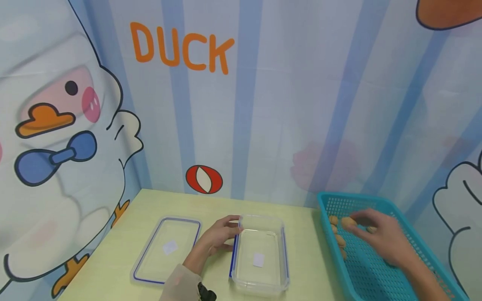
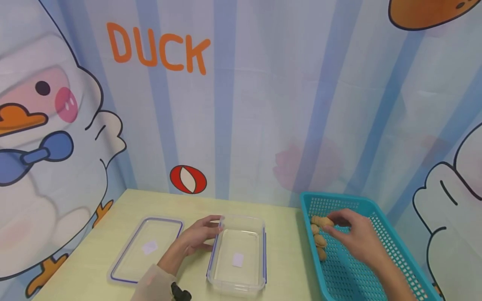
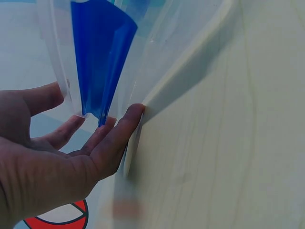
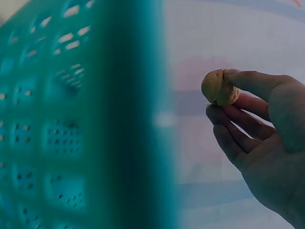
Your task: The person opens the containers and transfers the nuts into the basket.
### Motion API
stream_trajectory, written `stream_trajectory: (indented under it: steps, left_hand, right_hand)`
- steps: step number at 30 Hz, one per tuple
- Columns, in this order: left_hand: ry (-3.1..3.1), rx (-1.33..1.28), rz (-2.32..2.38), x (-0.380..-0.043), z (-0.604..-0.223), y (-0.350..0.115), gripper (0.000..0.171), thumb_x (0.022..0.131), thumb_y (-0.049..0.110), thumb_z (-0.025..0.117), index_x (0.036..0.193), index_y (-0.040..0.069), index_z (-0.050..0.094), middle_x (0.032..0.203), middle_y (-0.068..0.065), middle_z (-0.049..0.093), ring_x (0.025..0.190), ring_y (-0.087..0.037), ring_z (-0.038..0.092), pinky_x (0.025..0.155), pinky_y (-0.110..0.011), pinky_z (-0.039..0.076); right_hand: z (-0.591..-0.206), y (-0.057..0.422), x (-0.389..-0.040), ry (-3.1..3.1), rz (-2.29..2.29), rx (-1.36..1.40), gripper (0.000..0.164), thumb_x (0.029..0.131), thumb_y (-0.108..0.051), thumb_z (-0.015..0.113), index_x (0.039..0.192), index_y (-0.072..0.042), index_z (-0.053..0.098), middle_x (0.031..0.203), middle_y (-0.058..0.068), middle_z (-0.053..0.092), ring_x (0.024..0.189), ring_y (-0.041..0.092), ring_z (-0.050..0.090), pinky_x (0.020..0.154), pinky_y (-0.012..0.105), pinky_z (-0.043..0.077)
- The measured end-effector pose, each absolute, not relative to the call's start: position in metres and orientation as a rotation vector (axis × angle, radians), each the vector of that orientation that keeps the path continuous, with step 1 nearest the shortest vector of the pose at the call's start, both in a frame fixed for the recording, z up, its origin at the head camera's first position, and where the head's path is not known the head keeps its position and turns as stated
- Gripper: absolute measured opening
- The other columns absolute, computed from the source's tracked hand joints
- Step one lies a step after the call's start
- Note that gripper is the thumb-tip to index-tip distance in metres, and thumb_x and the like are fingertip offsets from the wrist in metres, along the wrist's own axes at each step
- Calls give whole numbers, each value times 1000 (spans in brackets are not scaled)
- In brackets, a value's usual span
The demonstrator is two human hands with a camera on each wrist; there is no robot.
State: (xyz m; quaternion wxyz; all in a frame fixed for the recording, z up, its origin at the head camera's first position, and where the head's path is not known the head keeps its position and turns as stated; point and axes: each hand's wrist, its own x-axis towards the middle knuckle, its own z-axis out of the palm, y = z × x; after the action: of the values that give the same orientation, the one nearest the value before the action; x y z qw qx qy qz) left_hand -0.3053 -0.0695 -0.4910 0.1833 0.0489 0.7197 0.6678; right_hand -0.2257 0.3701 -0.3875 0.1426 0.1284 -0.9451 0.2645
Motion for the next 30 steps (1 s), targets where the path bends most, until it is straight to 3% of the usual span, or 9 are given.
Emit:
stream_trajectory:
  steps: [7, 14, 22, 30]
  left_hand:
    - [2015, 147, 1893, -306, -493, -70, 57, 105, 19, 68, 157, 7, 48, 151, -21, 52, 133, -43, 57, 93, -55, 59]
    - [2011, 145, 1893, -307, -493, -69, 58, 105, 19, 68, 157, 7, 47, 150, -19, 54, 133, -42, 58, 93, -55, 59]
    - [2007, 150, 1897, -307, -492, -69, 57, 105, 18, 67, 157, 7, 47, 151, -20, 52, 135, -44, 56, 95, -57, 58]
    - [2017, 150, 1890, -307, -492, -70, 57, 105, 19, 67, 157, 7, 47, 150, -19, 53, 134, -43, 56, 95, -57, 58]
  right_hand:
    - [-405, 398, -237, -2852, 797, 307, 46, 103, -40, 71, 129, -3, 69, 119, 16, 73, 105, 38, 71, 81, 55, 59]
    - [-428, 412, -248, -2951, 766, 283, 37, 100, -37, 75, 115, -3, 74, 108, 9, 75, 97, 29, 71, 79, 50, 60]
    - [-438, 415, -252, -2982, 747, 292, 42, 101, -37, 74, 117, 2, 72, 106, 8, 74, 93, 24, 69, 77, 45, 59]
    - [-444, 418, -252, -2964, 710, 356, 37, 99, -30, 77, 115, 2, 72, 104, 7, 73, 90, 24, 69, 75, 42, 58]
